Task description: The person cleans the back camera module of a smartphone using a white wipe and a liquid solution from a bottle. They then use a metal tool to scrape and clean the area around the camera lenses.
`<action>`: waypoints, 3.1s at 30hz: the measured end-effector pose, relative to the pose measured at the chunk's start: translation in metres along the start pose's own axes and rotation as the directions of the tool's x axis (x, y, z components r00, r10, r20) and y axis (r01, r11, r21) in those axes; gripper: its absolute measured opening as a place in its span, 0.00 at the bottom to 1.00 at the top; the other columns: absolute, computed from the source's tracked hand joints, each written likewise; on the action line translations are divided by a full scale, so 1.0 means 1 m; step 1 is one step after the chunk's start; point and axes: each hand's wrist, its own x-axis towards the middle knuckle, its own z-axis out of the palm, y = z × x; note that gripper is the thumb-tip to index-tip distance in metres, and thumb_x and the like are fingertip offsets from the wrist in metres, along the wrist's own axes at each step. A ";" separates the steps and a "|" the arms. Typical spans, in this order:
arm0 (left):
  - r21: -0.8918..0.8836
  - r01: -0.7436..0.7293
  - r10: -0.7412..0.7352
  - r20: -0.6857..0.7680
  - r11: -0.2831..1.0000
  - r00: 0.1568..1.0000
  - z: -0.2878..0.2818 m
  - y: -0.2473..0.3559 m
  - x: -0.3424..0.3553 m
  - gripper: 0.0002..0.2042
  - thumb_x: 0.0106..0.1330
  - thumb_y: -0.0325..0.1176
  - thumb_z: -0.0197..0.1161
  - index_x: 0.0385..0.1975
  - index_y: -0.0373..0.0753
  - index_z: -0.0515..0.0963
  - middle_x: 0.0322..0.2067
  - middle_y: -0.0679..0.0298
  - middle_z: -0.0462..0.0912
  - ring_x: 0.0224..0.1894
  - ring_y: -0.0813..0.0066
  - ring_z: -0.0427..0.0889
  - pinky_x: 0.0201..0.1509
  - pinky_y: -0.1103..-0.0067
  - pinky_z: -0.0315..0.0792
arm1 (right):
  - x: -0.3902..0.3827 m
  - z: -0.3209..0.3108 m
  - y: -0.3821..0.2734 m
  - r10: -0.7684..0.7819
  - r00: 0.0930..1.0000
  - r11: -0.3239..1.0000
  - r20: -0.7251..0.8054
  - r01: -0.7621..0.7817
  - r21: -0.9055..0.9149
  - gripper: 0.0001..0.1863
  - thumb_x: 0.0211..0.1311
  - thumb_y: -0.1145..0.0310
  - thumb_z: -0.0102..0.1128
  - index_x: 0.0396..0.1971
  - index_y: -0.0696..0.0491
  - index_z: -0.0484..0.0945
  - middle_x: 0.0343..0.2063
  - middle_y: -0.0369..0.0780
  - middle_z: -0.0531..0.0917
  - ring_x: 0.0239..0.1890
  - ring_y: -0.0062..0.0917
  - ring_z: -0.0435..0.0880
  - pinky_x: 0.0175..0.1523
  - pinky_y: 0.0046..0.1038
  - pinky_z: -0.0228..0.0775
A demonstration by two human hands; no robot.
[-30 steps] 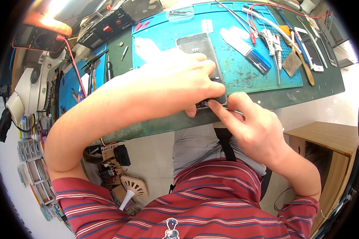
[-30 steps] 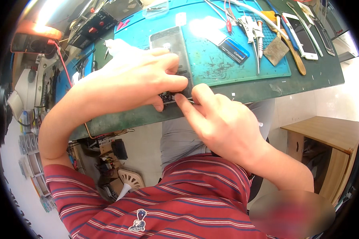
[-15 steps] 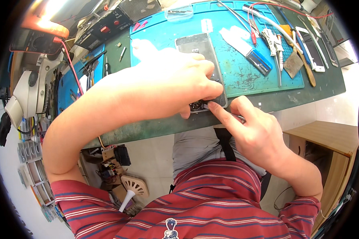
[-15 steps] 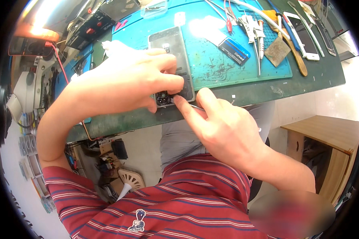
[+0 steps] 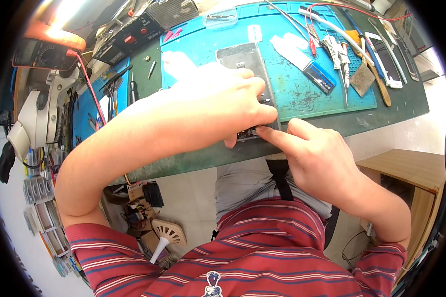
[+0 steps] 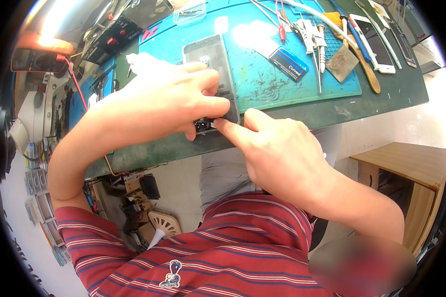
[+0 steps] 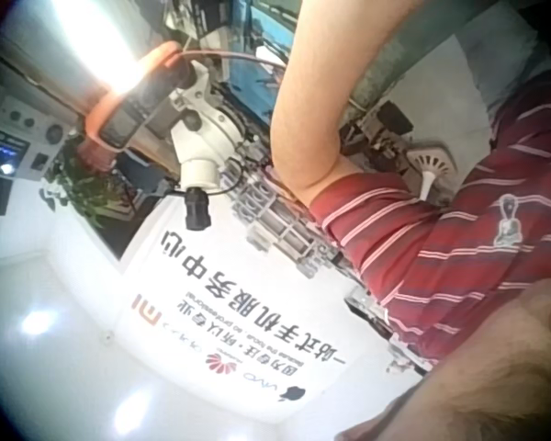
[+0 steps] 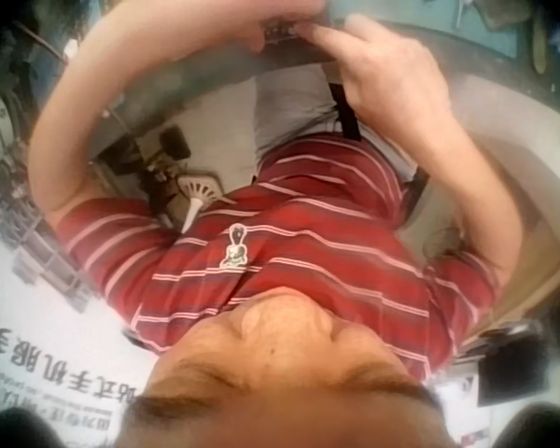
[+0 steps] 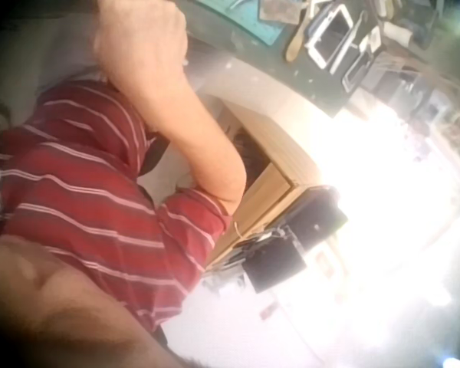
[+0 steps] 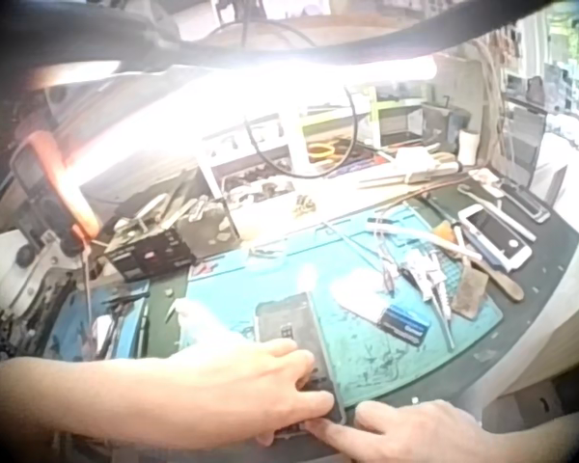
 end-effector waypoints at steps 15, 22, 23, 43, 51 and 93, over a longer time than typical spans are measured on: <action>-0.031 0.064 -0.067 -0.124 0.998 0.990 0.010 0.001 -0.015 0.22 0.48 0.31 0.81 0.44 0.43 0.81 0.42 0.62 0.80 0.49 0.59 0.83 0.47 0.67 0.80 | -0.003 0.007 0.003 -0.122 0.992 0.968 -0.015 0.116 -0.224 0.23 0.62 0.74 0.62 0.59 0.49 0.86 0.30 0.39 0.75 0.26 0.29 0.84 0.30 0.33 0.80; -0.277 0.176 -0.269 -0.348 0.945 0.898 0.044 0.010 -0.048 0.32 0.50 0.31 0.82 0.59 0.43 0.82 0.51 0.62 0.87 0.53 0.58 0.87 0.56 0.67 0.82 | -0.007 0.019 0.001 -0.142 0.983 0.965 -0.120 0.110 -0.237 0.33 0.52 0.79 0.65 0.63 0.47 0.85 0.27 0.36 0.71 0.26 0.28 0.77 0.28 0.34 0.73; -0.312 0.166 -0.281 -0.373 0.935 0.884 0.048 0.008 -0.049 0.32 0.50 0.30 0.82 0.59 0.42 0.82 0.50 0.62 0.88 0.53 0.59 0.87 0.56 0.68 0.82 | -0.006 0.020 0.001 -0.148 0.981 0.963 -0.122 0.115 -0.245 0.33 0.52 0.79 0.65 0.63 0.47 0.85 0.27 0.36 0.71 0.26 0.28 0.78 0.28 0.33 0.73; -0.321 0.084 -0.218 -0.407 0.943 0.887 0.050 -0.009 -0.046 0.34 0.49 0.34 0.84 0.61 0.41 0.83 0.44 0.63 0.90 0.47 0.64 0.89 0.53 0.72 0.83 | -0.001 0.022 -0.006 -0.164 0.980 0.938 -0.109 0.121 -0.326 0.24 0.62 0.72 0.65 0.60 0.50 0.85 0.32 0.37 0.75 0.26 0.25 0.83 0.29 0.29 0.79; -0.283 0.087 -0.207 -0.426 0.955 0.881 0.051 -0.005 -0.049 0.34 0.50 0.34 0.83 0.62 0.41 0.82 0.46 0.63 0.90 0.47 0.60 0.89 0.52 0.71 0.83 | 0.000 0.022 -0.007 -0.148 0.984 0.938 -0.103 0.107 -0.329 0.24 0.62 0.72 0.65 0.60 0.50 0.85 0.31 0.37 0.74 0.26 0.25 0.82 0.28 0.28 0.78; 0.288 0.314 -0.092 -0.588 0.905 0.804 0.050 0.027 -0.079 0.16 0.62 0.25 0.69 0.51 0.37 0.88 0.52 0.62 0.89 0.56 0.61 0.86 0.63 0.64 0.81 | 0.000 0.024 -0.005 -0.168 0.975 0.942 -0.144 0.116 -0.316 0.25 0.60 0.74 0.65 0.60 0.49 0.86 0.29 0.36 0.72 0.23 0.23 0.79 0.26 0.28 0.74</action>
